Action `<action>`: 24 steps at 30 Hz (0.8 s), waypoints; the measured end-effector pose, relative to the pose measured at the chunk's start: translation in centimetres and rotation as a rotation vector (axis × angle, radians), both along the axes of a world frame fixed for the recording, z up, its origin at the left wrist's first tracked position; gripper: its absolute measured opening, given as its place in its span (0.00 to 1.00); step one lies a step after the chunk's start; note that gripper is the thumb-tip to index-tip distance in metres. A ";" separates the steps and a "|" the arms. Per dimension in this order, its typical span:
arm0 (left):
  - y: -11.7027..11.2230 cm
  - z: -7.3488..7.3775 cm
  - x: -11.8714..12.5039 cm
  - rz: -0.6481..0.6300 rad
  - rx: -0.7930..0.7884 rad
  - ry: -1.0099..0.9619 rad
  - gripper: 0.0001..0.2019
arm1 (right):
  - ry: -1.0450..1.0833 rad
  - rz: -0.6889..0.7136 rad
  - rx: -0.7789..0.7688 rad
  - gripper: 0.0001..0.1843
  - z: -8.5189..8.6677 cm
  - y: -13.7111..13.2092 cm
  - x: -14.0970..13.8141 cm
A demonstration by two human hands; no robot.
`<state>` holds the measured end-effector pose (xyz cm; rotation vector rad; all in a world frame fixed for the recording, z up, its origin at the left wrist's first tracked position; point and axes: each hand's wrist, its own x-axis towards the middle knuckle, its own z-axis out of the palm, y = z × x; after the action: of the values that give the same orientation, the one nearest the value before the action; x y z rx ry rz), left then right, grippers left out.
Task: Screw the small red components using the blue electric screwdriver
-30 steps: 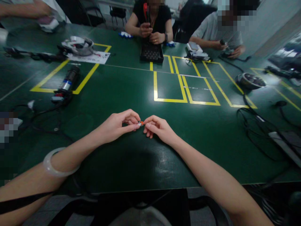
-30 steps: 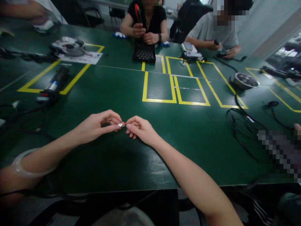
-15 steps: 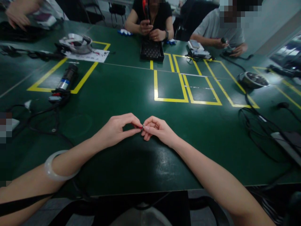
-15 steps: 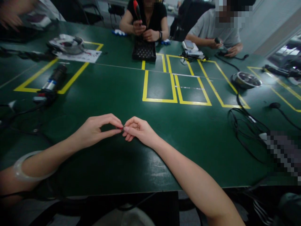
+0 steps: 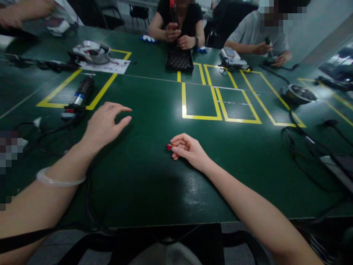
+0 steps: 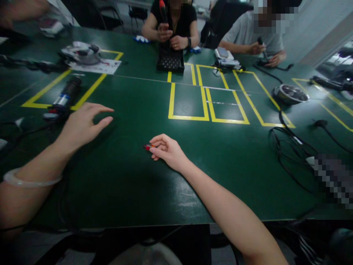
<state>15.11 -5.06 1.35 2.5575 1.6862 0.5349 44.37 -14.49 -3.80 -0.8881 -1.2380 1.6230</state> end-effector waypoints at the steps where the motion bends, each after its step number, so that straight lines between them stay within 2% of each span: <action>1: 0.9 -0.1 -1.5 0.123 0.021 0.077 0.28 | -0.008 -0.005 0.003 0.18 0.0 0.0 0.1; 3: 2.4 -0.3 -4.8 0.358 0.008 0.143 0.39 | -0.030 -0.014 0.020 0.18 0.2 0.1 0.2; 5: 3.4 -0.6 -7.8 0.552 -0.074 0.184 0.49 | -0.059 -0.027 0.037 0.17 0.3 0.1 0.4; 7: 4.3 -0.8 -10.4 0.682 -0.245 0.216 0.54 | -0.090 -0.033 0.043 0.16 0.3 0.1 0.5; 9: 5.1 -1.0 -12.2 0.755 -0.371 0.242 0.57 | -0.112 -0.036 0.046 0.16 0.2 0.2 0.5; 12: 6.1 -1.1 -13.5 0.799 -0.426 0.237 0.62 | -0.121 -0.038 0.061 0.16 -0.1 0.3 0.5; 16: 6.7 -1.3 -14.2 0.795 -0.481 0.184 0.65 | -0.209 -0.048 0.111 0.15 -0.4 0.2 0.5; 20: 6.7 -1.7 -14.6 0.774 -0.448 0.152 0.65 | -0.317 -0.072 0.218 0.11 -0.2 0.0 0.7; 24: 6.9 -2.2 -14.8 0.813 -0.455 0.149 0.63 | -0.385 -0.093 0.291 0.10 0.1 0.1 0.9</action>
<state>0.35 1.87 -0.89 1.5755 2.5114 -0.0551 45.25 -14.36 -3.75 -1.0831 -1.6215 1.1907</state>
